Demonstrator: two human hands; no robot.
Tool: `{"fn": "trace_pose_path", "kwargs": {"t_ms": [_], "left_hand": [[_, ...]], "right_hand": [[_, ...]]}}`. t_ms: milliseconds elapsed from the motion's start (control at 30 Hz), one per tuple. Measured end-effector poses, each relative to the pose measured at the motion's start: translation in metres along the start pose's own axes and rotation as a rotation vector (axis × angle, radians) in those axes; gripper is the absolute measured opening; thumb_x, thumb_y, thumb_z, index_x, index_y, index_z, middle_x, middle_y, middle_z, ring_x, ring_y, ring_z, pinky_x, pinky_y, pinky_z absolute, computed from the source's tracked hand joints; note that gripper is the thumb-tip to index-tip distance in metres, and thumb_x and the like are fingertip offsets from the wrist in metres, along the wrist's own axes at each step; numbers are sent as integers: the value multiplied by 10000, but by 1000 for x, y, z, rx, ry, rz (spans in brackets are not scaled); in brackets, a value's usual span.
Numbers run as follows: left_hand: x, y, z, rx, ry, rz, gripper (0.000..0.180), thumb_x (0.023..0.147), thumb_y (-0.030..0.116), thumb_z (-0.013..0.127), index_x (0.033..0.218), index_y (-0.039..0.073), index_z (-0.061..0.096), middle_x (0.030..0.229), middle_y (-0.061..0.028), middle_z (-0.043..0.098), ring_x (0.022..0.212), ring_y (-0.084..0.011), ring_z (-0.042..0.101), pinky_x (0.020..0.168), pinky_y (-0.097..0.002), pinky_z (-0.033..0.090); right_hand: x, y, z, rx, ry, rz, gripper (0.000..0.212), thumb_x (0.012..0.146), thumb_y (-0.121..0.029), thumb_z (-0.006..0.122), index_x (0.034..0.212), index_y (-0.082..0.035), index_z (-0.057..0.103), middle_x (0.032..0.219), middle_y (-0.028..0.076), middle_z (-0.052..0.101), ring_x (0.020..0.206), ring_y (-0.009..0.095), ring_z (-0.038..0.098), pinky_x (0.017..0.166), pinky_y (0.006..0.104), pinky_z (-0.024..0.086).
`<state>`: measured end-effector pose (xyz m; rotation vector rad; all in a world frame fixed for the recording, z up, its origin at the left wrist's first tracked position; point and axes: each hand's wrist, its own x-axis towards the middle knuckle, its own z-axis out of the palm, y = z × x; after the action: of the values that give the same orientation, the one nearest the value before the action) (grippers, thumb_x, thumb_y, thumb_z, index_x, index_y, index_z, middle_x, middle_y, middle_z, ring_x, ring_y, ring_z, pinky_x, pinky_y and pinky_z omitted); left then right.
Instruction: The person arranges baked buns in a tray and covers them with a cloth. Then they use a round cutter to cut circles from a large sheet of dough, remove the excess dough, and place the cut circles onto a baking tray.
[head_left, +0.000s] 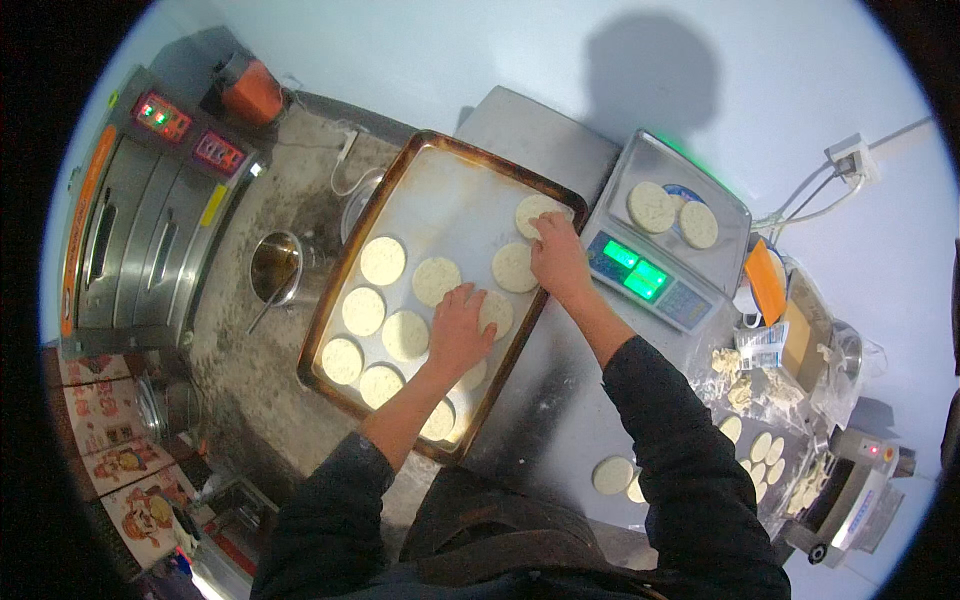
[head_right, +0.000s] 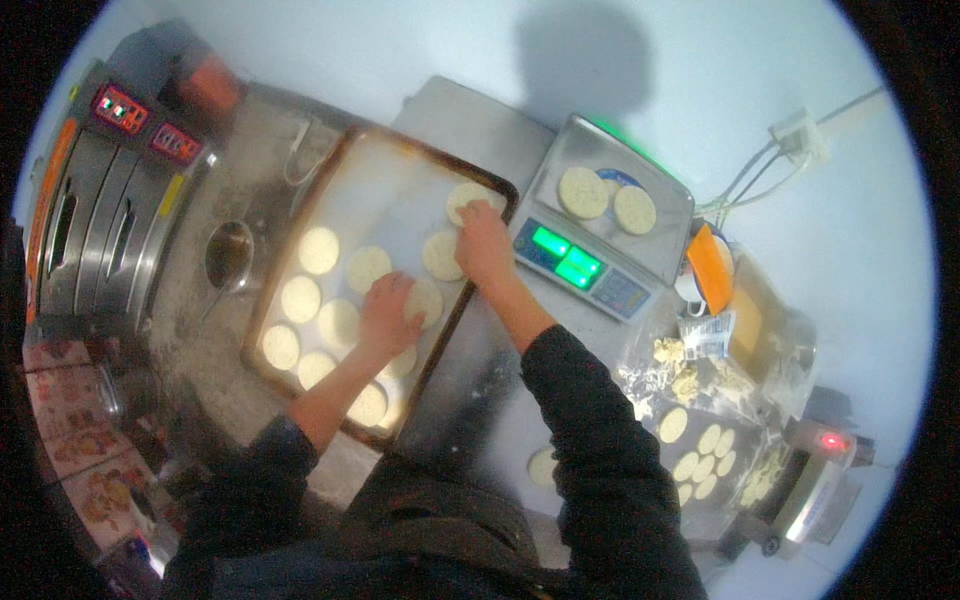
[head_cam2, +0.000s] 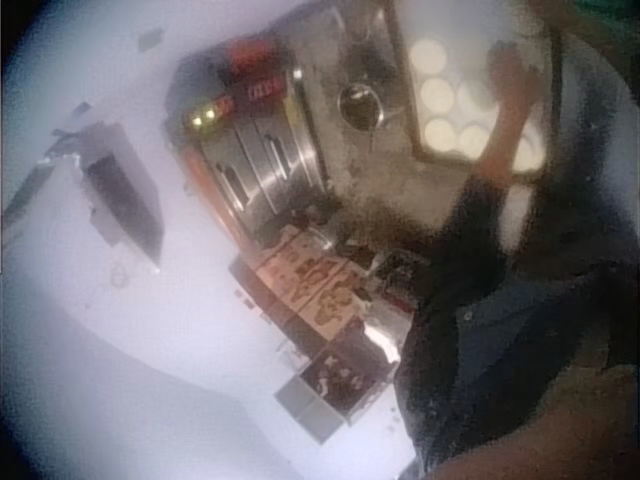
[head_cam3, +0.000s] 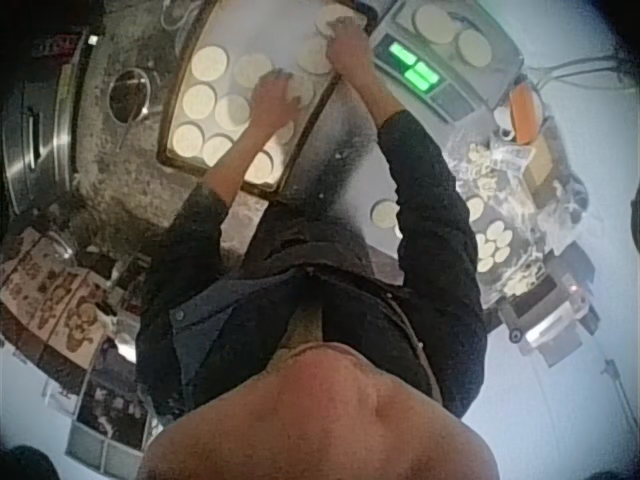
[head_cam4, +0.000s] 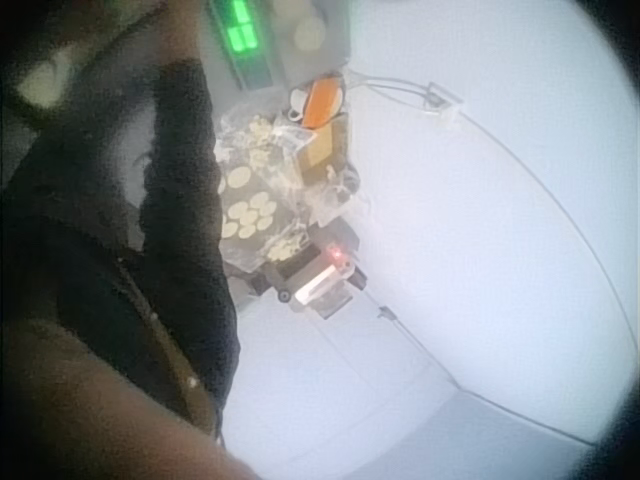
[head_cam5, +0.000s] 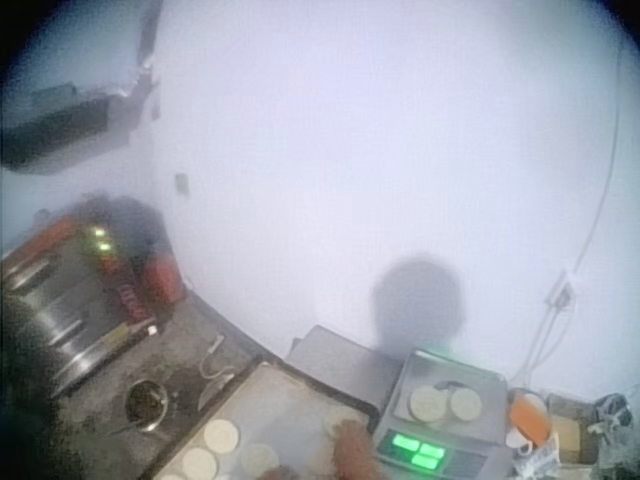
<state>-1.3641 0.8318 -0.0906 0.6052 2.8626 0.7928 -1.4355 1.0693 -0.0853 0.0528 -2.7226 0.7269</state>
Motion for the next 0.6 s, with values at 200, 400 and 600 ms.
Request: {"fn": "trace_pose_path", "kwargs": {"t_ms": [200,400,600], "left_hand": [[12,-12,-17,-139,176,21,568,832,161,827,1345,34,620,1406,-208,589,1329,-417,551,1104,-510,475],[148,97,-16,-338,103,268,545,856,201,815,1333,29,617,1324,-209,618,1272,-420,587,1062,-494,508],[283,223,22,-6,-187,325,729,810,357,883,1391,27,594,1371,-223,613,1294,-389,600,1070,-502,528]], "right_hand": [[25,85,-131,-407,531,229,448,893,-283,788,1266,-50,705,1255,199,691,1217,409,641,1082,509,488],[14,212,-198,-260,-69,835,937,730,-510,917,1449,20,634,1418,273,672,1291,391,673,1080,487,529],[17,266,-184,-21,-24,917,655,738,-309,950,1251,32,730,1197,190,775,1074,282,752,901,404,591]]}}
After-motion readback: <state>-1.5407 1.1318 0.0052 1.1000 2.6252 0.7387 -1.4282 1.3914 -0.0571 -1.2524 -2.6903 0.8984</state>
